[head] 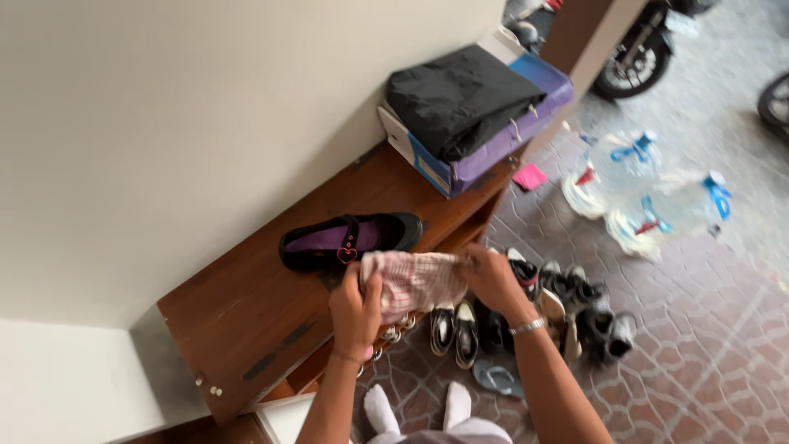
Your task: The person wipes a black shoe with a checkered cloth on a wooden shelf. They repeatedly rub the shoe's exterior and interior, occasionally folding the cloth to use a different section. The shoe remains on the shelf throughout the process.
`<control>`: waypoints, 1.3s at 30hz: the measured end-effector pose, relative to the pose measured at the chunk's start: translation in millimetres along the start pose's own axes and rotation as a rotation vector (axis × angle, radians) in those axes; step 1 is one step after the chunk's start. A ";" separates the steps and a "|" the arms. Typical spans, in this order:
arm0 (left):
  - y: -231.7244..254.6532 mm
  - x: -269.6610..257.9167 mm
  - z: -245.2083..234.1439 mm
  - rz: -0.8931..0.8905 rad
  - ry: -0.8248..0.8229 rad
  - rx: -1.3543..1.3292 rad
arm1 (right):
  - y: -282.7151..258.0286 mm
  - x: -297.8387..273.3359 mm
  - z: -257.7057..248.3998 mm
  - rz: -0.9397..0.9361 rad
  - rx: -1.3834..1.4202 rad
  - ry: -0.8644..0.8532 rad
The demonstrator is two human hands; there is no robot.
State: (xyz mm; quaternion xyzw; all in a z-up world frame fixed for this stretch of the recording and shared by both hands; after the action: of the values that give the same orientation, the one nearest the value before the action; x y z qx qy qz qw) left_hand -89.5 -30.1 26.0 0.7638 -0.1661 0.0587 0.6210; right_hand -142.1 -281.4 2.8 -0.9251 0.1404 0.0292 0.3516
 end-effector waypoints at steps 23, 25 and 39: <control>-47.4 31.7 -34.3 0.119 0.342 0.446 | -38.3 30.8 48.4 -0.641 -0.296 0.497; -51.5 34.0 -35.8 0.067 0.345 0.507 | -49.6 45.4 42.7 -0.616 -0.295 0.458; -51.9 35.2 -31.5 0.025 0.397 0.540 | -42.0 78.4 43.4 -0.607 0.031 0.347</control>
State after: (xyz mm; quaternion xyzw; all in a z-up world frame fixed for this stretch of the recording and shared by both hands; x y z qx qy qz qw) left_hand -35.8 3.1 -4.9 0.8723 -0.0297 0.2560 0.4154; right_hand -53.2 -241.6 -14.8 -0.9103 -0.0831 -0.2367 0.3292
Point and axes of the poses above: each hand's wrist, its own x-axis towards the middle knuckle, its own z-axis out of the palm, y = z × x, the point moved 2 cm from there along x, towards the middle knuckle, and after that the axes turned 13 degrees about -x, right-handed, at the moved point
